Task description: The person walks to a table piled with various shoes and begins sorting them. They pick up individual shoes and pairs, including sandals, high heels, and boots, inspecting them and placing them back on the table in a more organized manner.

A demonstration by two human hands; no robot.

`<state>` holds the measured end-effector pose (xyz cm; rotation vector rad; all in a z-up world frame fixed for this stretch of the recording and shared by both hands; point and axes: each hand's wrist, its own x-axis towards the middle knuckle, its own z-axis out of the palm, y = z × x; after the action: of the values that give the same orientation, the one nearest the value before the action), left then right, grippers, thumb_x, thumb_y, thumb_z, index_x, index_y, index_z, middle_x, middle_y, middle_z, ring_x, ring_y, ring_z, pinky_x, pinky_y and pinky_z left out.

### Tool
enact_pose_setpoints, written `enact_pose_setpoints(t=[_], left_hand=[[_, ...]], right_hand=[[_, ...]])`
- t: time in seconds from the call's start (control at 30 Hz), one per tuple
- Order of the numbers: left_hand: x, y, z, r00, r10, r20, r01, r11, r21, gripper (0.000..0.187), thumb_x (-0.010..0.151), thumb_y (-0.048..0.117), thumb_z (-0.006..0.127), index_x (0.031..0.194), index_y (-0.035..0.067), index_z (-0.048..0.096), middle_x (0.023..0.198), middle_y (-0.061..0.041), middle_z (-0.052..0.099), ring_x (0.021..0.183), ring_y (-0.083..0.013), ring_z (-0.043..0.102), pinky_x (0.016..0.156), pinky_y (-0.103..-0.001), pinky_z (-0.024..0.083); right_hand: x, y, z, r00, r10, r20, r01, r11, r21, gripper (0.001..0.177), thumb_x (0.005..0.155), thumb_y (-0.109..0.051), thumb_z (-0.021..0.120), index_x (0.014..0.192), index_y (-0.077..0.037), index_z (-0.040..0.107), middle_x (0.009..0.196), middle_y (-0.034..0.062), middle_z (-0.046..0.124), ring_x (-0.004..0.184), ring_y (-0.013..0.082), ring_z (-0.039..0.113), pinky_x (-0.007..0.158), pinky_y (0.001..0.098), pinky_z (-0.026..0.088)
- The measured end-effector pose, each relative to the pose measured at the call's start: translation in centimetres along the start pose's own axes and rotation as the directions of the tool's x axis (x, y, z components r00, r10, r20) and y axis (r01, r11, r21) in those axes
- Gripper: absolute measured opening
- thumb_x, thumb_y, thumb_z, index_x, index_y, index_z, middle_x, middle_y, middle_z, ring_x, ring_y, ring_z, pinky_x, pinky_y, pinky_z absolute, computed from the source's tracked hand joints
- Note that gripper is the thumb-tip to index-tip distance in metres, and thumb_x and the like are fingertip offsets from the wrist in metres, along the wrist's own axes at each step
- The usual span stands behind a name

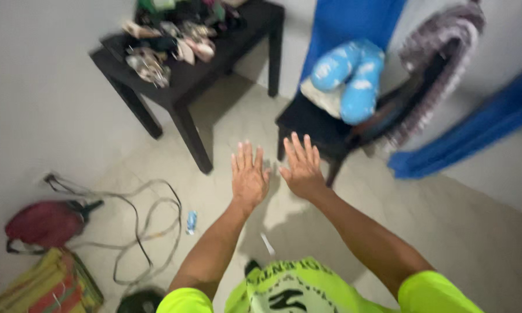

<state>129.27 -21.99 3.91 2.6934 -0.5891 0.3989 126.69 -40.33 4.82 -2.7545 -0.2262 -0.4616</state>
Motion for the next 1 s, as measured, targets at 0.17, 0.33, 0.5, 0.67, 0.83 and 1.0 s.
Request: enact_pose_setpoints(t=[0.17,0.33,0.5,0.67,0.83,1.0], left_hand=[[4.7,-4.5,0.7,0.999,0.047,0.014,-0.048,0.995,0.085,0.069,0.095,0.036,0.056,0.153,0.005,0.037,0.163,-0.026,0.020,0.153,-0.0429,0.012,0.122,-0.058,0.009],[8.3,-7.6,1.8,0.999,0.026,0.031,-0.029,0.995,0.100,0.069,0.097,0.037,0.053,0.155,0.004,0.037,0.164,-0.025,0.019,0.154,-0.0423,0.011,0.123,-0.056,0.009],[12.7,-10.1,3.7,0.998,-0.034,0.062,0.031,0.998,0.051,0.069,0.094,0.034,0.053,0.155,0.005,0.036,0.163,-0.026,0.018,0.152,-0.0420,0.009,0.121,-0.056,0.007],[18.0,-11.5,6.4,0.993,-0.105,0.054,0.099,0.989,0.111,0.069,0.097,0.034,0.055,0.155,0.003,0.035,0.165,-0.026,0.016,0.154,-0.0422,0.009,0.124,-0.055,0.006],[25.8,-11.4,7.9,0.983,-0.173,0.056,0.164,0.976,0.143,0.072,0.096,0.035,0.055,0.157,0.004,0.032,0.165,-0.025,0.015,0.154,-0.0418,0.007,0.124,-0.055,0.006],[32.2,-10.3,9.8,0.969,-0.246,0.006,0.243,0.961,0.134,0.069,0.099,0.038,0.052,0.156,0.004,0.030,0.165,-0.026,0.013,0.154,-0.0412,0.005,0.122,-0.056,0.006]], right_hand=[[5.8,0.0,3.2,1.000,-0.027,0.001,0.027,0.999,-0.046,0.084,0.094,-0.040,0.064,0.159,-0.005,0.025,0.167,0.0217,0.017,0.153,0.0493,0.010,0.119,0.0643,0.016],[10.5,0.9,6.1,0.999,-0.027,0.023,0.028,0.999,-0.044,0.082,0.096,-0.043,0.060,0.160,-0.008,0.023,0.167,0.0198,0.017,0.153,0.0481,0.011,0.119,0.0639,0.017],[16.2,2.9,9.0,0.997,-0.042,0.059,0.044,0.999,-0.027,0.081,0.096,-0.045,0.058,0.159,-0.008,0.023,0.167,0.0205,0.015,0.152,0.0489,0.010,0.117,0.0642,0.016],[21.8,6.5,11.2,0.985,-0.129,0.112,0.124,0.991,0.049,0.080,0.097,-0.041,0.058,0.159,-0.005,0.023,0.167,0.0244,0.014,0.151,0.0514,0.010,0.118,0.0645,0.016],[29.7,10.9,11.4,0.976,-0.211,0.057,0.207,0.976,0.062,0.079,0.097,-0.042,0.059,0.158,-0.004,0.027,0.166,0.0238,0.017,0.151,0.0508,0.013,0.118,0.0642,0.017],[37.1,16.1,11.3,0.956,-0.287,0.061,0.283,0.957,0.057,0.081,0.096,-0.041,0.060,0.158,-0.003,0.026,0.166,0.0249,0.017,0.151,0.0519,0.012,0.117,0.0650,0.016]])
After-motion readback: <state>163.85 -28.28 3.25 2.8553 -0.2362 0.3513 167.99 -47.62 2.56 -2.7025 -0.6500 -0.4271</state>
